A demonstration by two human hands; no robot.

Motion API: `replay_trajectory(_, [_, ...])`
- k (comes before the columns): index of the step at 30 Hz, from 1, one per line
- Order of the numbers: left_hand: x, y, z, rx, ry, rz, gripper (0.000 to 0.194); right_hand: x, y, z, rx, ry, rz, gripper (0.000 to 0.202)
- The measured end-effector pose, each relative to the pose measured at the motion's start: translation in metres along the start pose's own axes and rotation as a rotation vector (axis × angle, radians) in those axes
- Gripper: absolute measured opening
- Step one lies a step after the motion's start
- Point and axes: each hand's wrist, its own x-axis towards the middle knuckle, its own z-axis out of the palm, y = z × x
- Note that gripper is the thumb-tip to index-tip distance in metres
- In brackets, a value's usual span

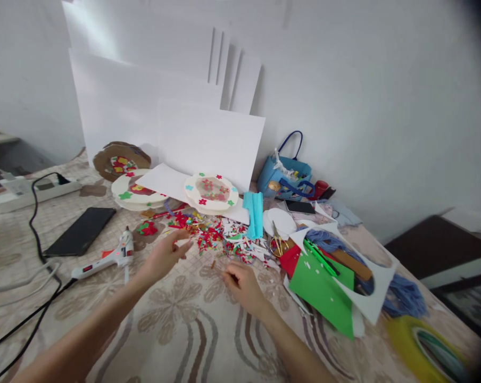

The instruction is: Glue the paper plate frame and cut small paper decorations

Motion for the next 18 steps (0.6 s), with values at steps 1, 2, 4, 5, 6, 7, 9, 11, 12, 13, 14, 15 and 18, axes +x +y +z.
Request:
replay_trajectory(1, [0.014,0.001,0.003,-0.061,-0.011,-0.032,0.026,0.0,-0.002,0.001,0.007,-0.013,-0.01,0.033])
replay_trajectory(2, [0.028,0.003,0.006,-0.094,-0.024,-0.053,0.019,0.001,-0.005,0.003,0.01,-0.023,-0.018,0.033])
replay_trajectory(4, [0.057,0.009,0.011,-0.147,-0.048,-0.082,0.016,0.002,-0.01,0.006,0.007,-0.056,-0.026,0.033])
replay_trajectory(5, [0.07,0.012,0.012,-0.162,-0.062,-0.087,0.017,0.002,-0.012,0.007,-0.003,-0.078,-0.028,0.033])
replay_trajectory(6, [0.08,0.014,0.013,-0.169,-0.077,-0.086,0.017,0.002,-0.014,0.009,-0.016,-0.103,-0.032,0.033])
replay_trajectory(7, [0.087,0.016,0.013,-0.167,-0.094,-0.079,0.018,0.001,-0.015,0.01,-0.032,-0.127,-0.042,0.033])
replay_trajectory(9, [0.088,0.017,0.011,-0.141,-0.135,-0.05,0.018,-0.002,-0.015,0.011,-0.066,-0.168,-0.064,0.033])
replay_trajectory(11, [0.076,0.016,0.008,-0.088,-0.194,-0.01,0.018,-0.005,-0.011,0.011,-0.094,-0.186,-0.073,0.03])
replay_trajectory(12, [0.065,0.014,0.005,-0.052,-0.233,0.011,0.017,-0.006,-0.009,0.011,-0.105,-0.192,-0.068,0.028])
replay_trajectory(13, [0.054,0.013,0.002,-0.011,-0.285,0.028,0.015,-0.007,-0.007,0.011,-0.114,-0.196,-0.057,0.026])
replay_trajectory(14, [0.043,0.013,0.0,0.029,-0.345,0.038,0.011,-0.008,-0.006,0.01,-0.12,-0.199,-0.044,0.024])
replay_trajectory(15, [0.034,0.013,-0.003,0.063,-0.402,0.046,0.009,-0.009,-0.005,0.01,-0.121,-0.198,-0.027,0.021])
replay_trajectory(18, [0.027,0.015,-0.011,0.135,-0.413,0.035,0.024,-0.009,-0.007,0.01,-0.114,-0.177,0.0,0.005])
